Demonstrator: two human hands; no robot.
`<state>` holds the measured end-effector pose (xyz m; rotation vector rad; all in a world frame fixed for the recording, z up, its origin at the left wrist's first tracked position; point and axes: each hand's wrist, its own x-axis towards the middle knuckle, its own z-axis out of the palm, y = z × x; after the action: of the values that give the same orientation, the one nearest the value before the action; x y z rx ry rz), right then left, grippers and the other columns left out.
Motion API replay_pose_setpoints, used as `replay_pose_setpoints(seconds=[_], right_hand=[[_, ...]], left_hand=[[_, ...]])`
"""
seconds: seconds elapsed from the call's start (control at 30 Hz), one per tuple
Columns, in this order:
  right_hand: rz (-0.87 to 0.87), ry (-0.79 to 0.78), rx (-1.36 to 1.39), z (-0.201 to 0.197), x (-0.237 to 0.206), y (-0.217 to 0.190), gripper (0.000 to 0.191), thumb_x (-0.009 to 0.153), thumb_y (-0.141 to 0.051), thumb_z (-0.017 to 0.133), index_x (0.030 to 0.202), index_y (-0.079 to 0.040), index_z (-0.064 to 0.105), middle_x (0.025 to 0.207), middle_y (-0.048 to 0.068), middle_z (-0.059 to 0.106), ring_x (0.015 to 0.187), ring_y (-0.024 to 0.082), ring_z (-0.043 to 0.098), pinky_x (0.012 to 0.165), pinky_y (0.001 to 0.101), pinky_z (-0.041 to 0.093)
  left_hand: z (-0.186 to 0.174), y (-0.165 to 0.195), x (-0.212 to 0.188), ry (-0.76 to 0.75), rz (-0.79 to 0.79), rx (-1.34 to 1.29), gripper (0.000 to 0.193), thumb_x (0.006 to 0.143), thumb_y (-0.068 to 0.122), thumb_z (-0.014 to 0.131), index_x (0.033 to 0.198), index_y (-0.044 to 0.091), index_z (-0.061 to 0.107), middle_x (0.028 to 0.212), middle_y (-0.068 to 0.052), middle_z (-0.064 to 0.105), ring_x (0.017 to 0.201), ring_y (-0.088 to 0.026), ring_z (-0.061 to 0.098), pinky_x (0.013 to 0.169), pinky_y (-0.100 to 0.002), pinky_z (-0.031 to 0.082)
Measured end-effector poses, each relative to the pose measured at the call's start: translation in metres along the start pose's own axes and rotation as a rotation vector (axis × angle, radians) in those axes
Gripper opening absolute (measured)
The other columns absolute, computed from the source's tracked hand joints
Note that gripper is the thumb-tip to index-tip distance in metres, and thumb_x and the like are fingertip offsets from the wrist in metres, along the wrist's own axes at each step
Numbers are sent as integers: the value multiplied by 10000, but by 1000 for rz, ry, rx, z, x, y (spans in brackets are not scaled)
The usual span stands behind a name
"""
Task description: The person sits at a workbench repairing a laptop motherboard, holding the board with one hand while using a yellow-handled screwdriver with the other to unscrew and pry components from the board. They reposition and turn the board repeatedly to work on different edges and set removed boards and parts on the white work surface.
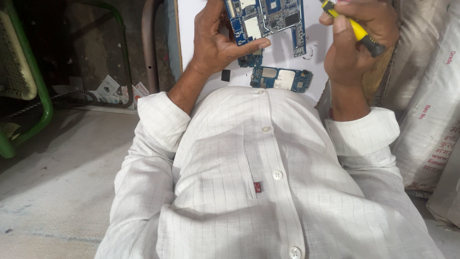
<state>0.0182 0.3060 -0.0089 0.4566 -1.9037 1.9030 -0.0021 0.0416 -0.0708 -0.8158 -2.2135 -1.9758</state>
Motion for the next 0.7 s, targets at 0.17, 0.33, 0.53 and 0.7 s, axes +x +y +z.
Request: replay_pose_setpoints(seconds=[0.17,0.33,0.53,0.7], right_hand=[[92,-39,-40,3,-7,-1,144,1081,-74,650,1126,60,623,1020,156,696,888,202,702,844,279,580],[156,62,-78,3,0,-3,106,1088,-60,625,1114,40,652,1004,161,702,862,200,710,820,283,598],[169,-19,103,7,2,5,262,1076,-228,643,1158,19,618,1008,109,719,856,128,711,797,261,627],[361,-97,238,5,-10,16,240,1071,-95,797,1198,31,636,1037,93,714,858,85,650,798,184,526]], left_hand=[[-1,4,1,-20,17,60,861,915,278,996,1498,79,395,1178,-85,733,1079,-180,780,936,-306,714],[-2,3,2,0,26,-6,873,902,204,1002,1523,144,391,1170,-98,735,1055,-195,787,903,-304,687],[-1,2,3,4,24,-73,983,884,210,1011,1581,198,318,1326,-81,694,1170,-199,746,979,-316,652],[-1,5,5,-1,21,-38,1038,819,259,1035,1588,245,337,1438,-71,607,1246,-197,694,1020,-323,637]])
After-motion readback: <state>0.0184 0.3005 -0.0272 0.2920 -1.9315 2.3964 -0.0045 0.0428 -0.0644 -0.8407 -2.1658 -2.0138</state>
